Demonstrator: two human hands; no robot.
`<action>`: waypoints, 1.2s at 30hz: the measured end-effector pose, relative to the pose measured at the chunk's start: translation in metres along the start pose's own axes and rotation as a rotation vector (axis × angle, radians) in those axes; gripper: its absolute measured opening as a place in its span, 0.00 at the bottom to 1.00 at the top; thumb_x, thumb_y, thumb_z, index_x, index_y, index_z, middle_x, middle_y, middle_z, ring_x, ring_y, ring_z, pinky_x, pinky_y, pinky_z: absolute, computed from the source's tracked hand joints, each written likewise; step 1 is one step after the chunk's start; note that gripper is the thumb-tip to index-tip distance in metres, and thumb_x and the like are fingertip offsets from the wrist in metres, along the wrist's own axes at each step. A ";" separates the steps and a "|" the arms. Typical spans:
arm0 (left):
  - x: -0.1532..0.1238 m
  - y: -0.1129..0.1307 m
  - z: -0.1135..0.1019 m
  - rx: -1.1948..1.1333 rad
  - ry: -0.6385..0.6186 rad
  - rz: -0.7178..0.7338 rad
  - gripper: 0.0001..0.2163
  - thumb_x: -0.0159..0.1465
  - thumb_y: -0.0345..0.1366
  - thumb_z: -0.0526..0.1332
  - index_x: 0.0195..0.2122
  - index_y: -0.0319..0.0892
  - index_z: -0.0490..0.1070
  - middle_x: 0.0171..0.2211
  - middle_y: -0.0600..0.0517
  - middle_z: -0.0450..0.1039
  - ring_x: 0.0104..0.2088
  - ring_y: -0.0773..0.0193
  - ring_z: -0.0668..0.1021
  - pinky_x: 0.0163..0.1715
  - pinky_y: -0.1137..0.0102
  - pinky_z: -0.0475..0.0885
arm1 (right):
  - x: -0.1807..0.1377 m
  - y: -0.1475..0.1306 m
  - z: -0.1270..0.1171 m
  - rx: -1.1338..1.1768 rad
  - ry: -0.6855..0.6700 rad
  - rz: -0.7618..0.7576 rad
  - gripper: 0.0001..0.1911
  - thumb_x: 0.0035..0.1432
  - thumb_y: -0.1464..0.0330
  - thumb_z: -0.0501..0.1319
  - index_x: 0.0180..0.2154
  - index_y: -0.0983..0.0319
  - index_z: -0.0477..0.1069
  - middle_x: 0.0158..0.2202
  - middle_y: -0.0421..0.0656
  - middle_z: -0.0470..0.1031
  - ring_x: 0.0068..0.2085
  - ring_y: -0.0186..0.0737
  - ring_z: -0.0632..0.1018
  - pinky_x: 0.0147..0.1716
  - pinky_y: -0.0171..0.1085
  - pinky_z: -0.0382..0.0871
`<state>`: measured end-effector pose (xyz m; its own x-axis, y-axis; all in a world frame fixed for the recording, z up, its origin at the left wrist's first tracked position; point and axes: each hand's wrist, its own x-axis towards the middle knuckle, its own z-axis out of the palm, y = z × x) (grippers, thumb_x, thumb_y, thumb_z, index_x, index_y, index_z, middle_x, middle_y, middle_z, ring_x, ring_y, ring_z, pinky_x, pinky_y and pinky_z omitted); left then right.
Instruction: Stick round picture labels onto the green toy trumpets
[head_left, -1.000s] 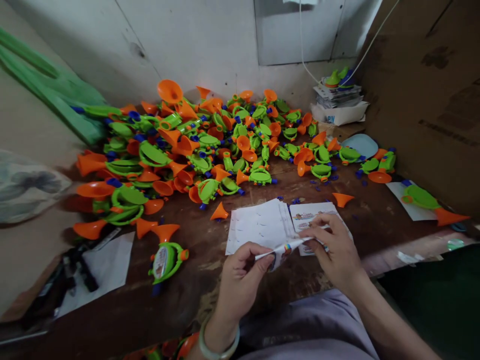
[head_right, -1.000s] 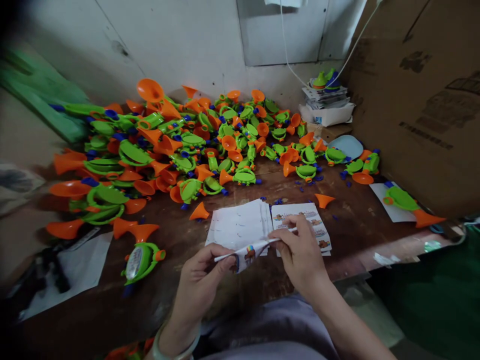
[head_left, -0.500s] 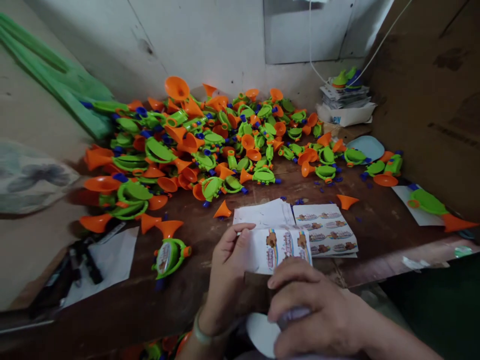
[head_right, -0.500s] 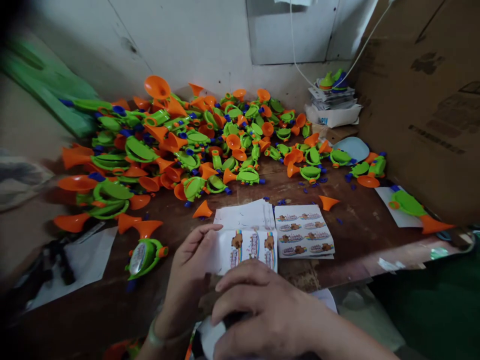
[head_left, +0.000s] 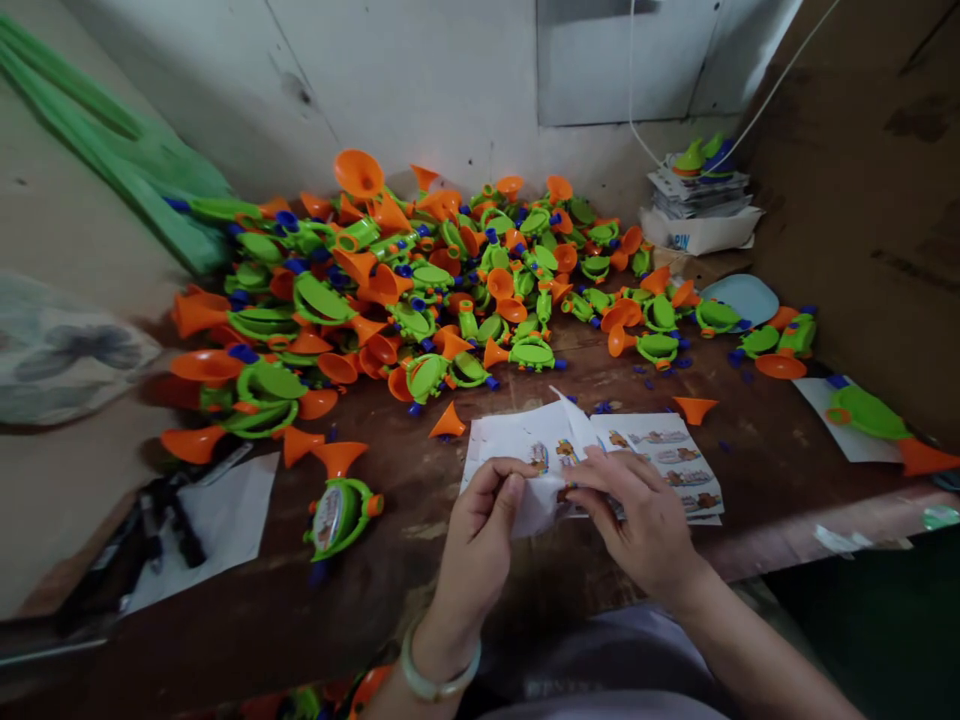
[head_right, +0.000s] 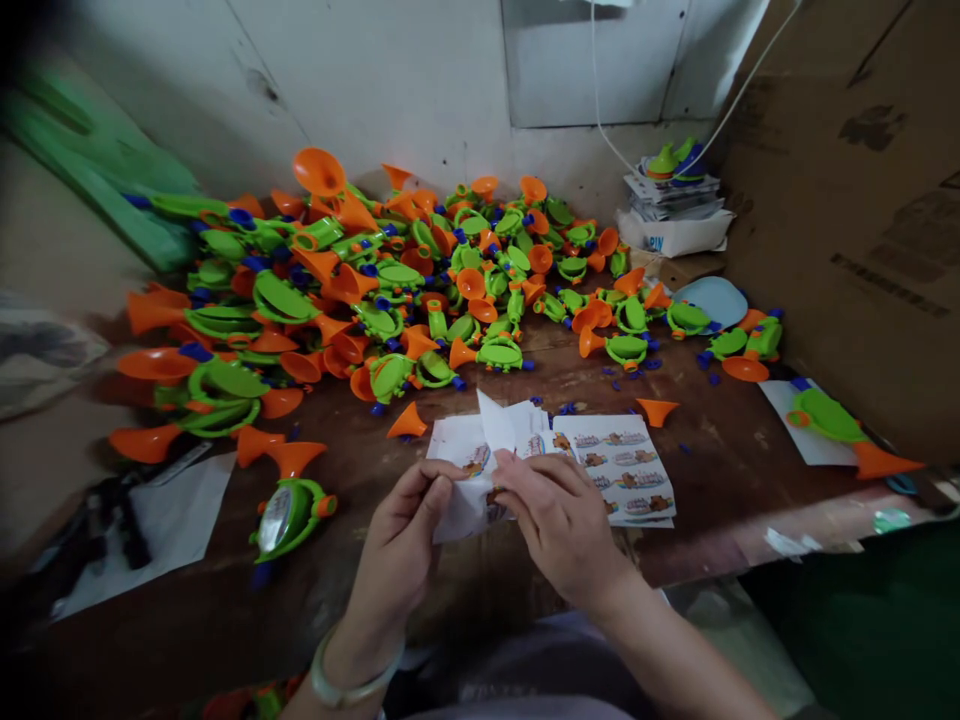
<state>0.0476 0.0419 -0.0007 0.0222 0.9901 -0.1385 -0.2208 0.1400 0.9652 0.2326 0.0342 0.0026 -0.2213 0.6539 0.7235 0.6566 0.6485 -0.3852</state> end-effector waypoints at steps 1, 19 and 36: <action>0.001 -0.001 0.001 -0.040 -0.002 -0.038 0.19 0.59 0.56 0.73 0.34 0.44 0.80 0.30 0.53 0.75 0.29 0.64 0.73 0.30 0.72 0.69 | -0.001 0.002 0.002 -0.015 0.017 -0.005 0.32 0.70 0.76 0.63 0.70 0.49 0.61 0.40 0.39 0.88 0.40 0.45 0.86 0.44 0.42 0.82; 0.157 0.019 -0.072 0.939 0.179 0.264 0.19 0.61 0.30 0.65 0.54 0.42 0.75 0.62 0.36 0.71 0.69 0.35 0.64 0.70 0.41 0.56 | -0.025 -0.022 0.004 0.512 -0.256 -0.009 0.40 0.66 0.79 0.59 0.72 0.48 0.51 0.33 0.35 0.84 0.35 0.40 0.81 0.37 0.36 0.80; 0.175 0.063 -0.136 0.137 0.699 0.463 0.19 0.58 0.48 0.72 0.39 0.44 0.67 0.38 0.51 0.78 0.40 0.63 0.82 0.44 0.68 0.79 | -0.012 -0.018 0.002 0.708 -0.036 0.171 0.32 0.74 0.70 0.58 0.73 0.49 0.54 0.35 0.38 0.80 0.40 0.40 0.82 0.48 0.39 0.81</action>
<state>-0.0947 0.2226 0.0057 -0.6592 0.7203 0.2158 0.0621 -0.2339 0.9703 0.2224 0.0155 -0.0005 -0.1890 0.7730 0.6056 0.0629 0.6250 -0.7781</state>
